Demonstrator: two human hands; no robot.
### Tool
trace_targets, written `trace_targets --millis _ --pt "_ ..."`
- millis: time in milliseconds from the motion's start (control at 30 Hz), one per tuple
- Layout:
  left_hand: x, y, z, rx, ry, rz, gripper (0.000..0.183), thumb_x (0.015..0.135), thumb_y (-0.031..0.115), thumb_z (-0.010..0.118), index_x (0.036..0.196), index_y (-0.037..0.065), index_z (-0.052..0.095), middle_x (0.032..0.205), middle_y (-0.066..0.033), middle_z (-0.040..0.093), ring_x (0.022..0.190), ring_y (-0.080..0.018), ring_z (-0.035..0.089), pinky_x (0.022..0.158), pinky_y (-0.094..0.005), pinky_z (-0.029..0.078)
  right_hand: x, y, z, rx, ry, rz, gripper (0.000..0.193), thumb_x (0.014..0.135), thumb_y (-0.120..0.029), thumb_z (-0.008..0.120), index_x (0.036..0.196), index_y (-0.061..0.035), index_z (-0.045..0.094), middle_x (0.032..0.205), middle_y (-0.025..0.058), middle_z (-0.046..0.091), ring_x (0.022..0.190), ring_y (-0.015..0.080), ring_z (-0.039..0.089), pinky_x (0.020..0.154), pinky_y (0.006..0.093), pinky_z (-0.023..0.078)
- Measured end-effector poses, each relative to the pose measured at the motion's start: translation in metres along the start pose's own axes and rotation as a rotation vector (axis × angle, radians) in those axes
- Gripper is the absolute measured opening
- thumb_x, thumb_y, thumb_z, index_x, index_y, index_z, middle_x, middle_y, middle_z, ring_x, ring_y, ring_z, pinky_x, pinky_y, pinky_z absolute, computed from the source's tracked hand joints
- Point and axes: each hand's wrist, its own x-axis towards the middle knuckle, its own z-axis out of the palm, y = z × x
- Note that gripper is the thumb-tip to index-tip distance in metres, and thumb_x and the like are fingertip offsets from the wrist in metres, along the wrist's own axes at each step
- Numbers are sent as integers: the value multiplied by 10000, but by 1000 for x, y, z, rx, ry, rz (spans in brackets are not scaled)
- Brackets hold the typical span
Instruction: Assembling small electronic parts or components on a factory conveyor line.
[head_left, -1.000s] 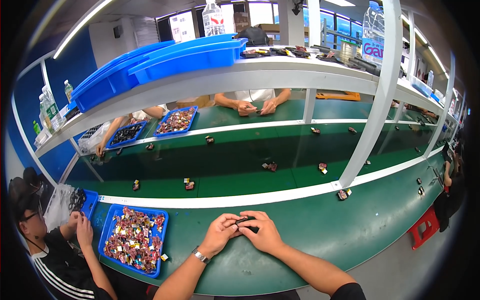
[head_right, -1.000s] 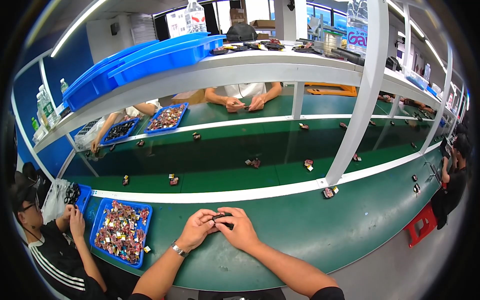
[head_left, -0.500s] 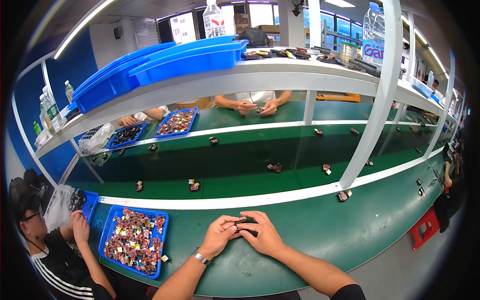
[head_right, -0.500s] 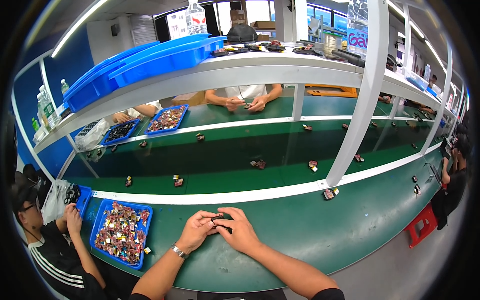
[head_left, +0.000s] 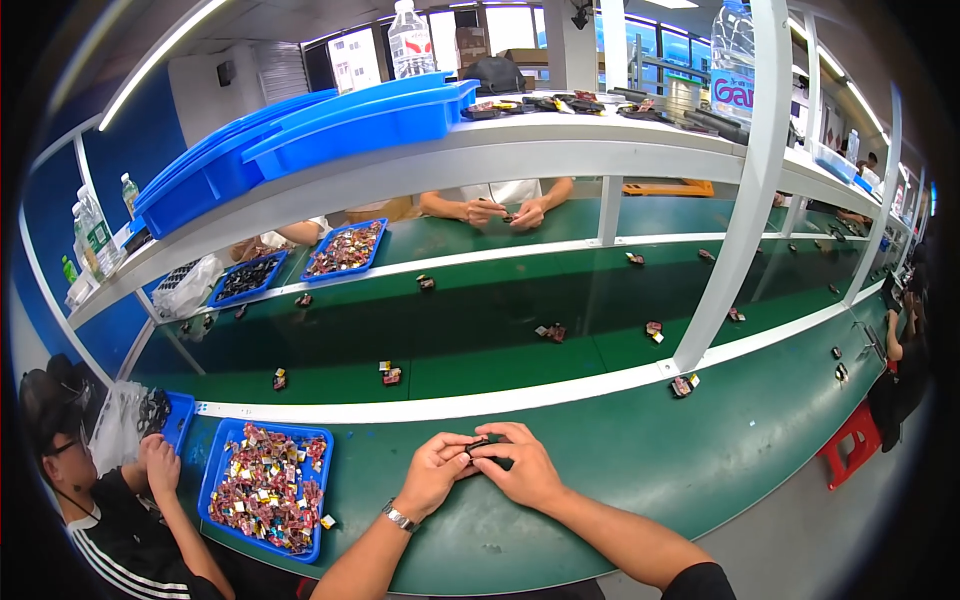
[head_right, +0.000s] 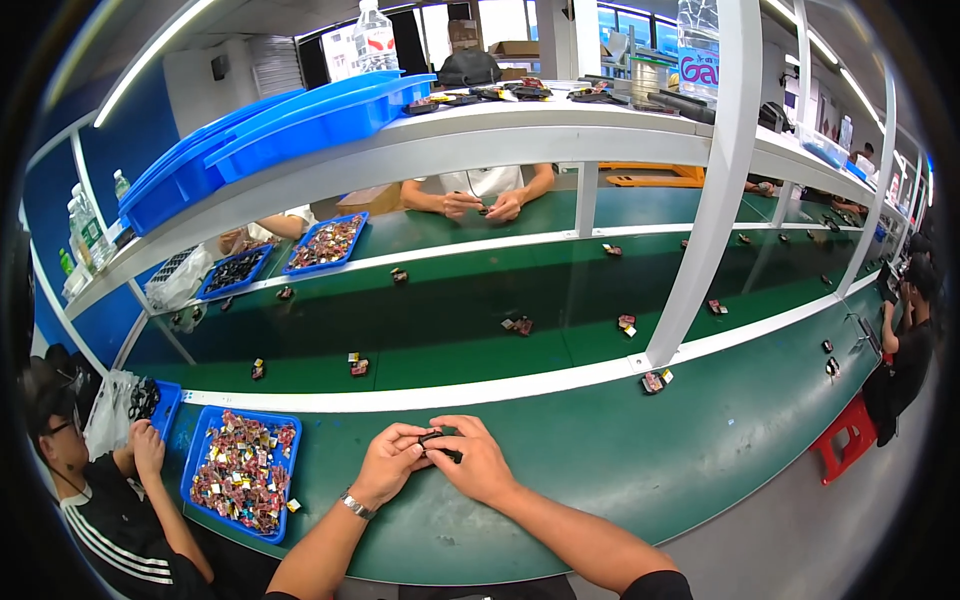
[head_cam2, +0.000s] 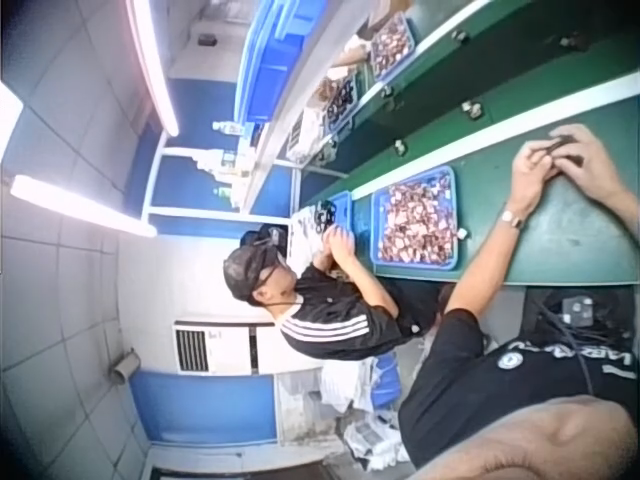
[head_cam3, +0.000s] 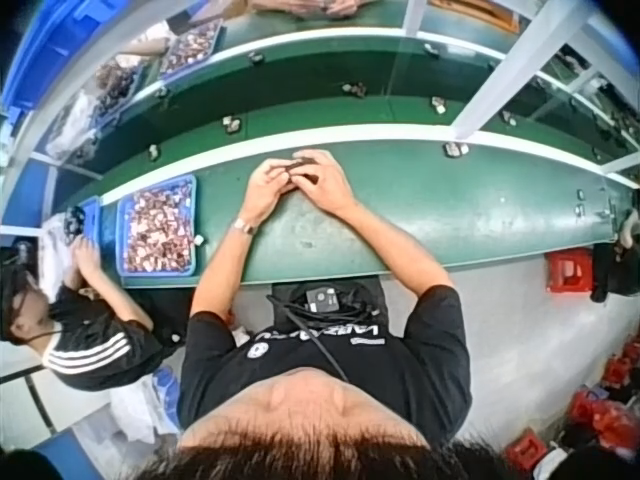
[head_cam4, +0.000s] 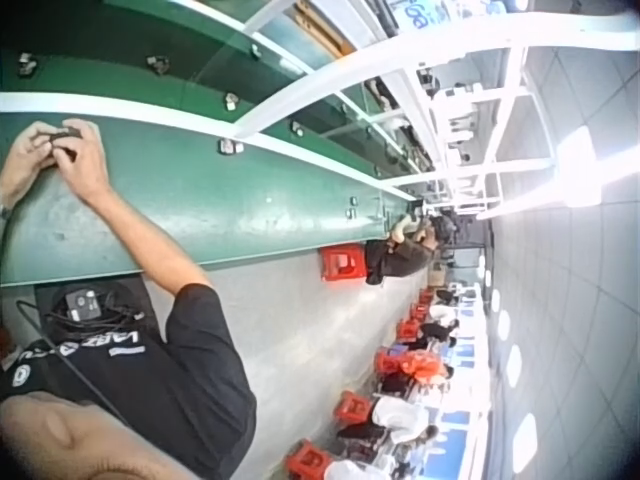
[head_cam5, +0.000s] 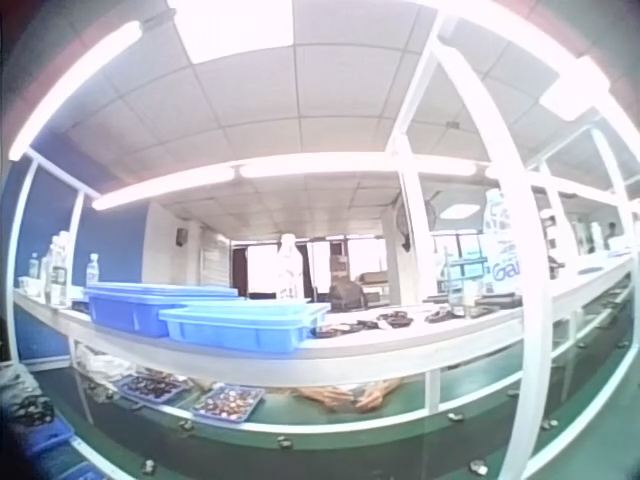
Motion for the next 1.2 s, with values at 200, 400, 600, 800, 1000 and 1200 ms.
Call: trace_targets --millis 200,400,600,800,1000,1200 --pt "-1 0 0 21 3 -16 206 961 -11 547 1165 -7 516 1265 -171 603 1143 -239 623 956 -399 555 3 2 -4 79 -71 13 185 816 -99 730 996 -127 757 1284 62 609 1202 282 530 979 391 481" --pt "-2 3 -2 4 -19 17 202 960 -1 559 1158 1 519 1277 -182 593 1147 -248 622 957 -406 553 4 -9 -6 28 -72 -106 188 803 -86 729 988 -108 753 1293 64 597 1222 284 517 1000 395 460" --pt "-2 3 -3 -100 -89 18 210 962 9 563 1167 11 520 1274 -182 593 1158 -248 611 985 -433 530 3 -9 -6 -11 -14 -101 170 801 -78 708 969 -81 738 1213 62 619 1178 280 540 958 377 483" --pt "-1 2 -4 -126 -113 -7 221 965 16 562 1181 17 519 1278 -167 590 1156 -247 609 983 -432 530 4 -6 -7 19 -7 -101 161 794 -78 715 953 -81 738 1205 59 623 1176 273 541 953 373 485" --pt "-2 1 -1 -171 -108 -25 218 963 25 572 1172 17 513 1290 -174 580 1159 -251 608 977 -431 539 4 -7 -4 18 7 -99 175 770 -64 736 943 -89 744 1218 65 625 1209 285 531 985 394 469" --pt "-4 4 -1 -140 -70 43 238 978 -1 525 1213 -17 496 1229 -169 607 1133 -237 621 969 -399 547 8 -10 -5 -17 -59 -136 219 789 -52 708 1004 -89 726 1247 91 610 1240 317 510 1017 418 447"
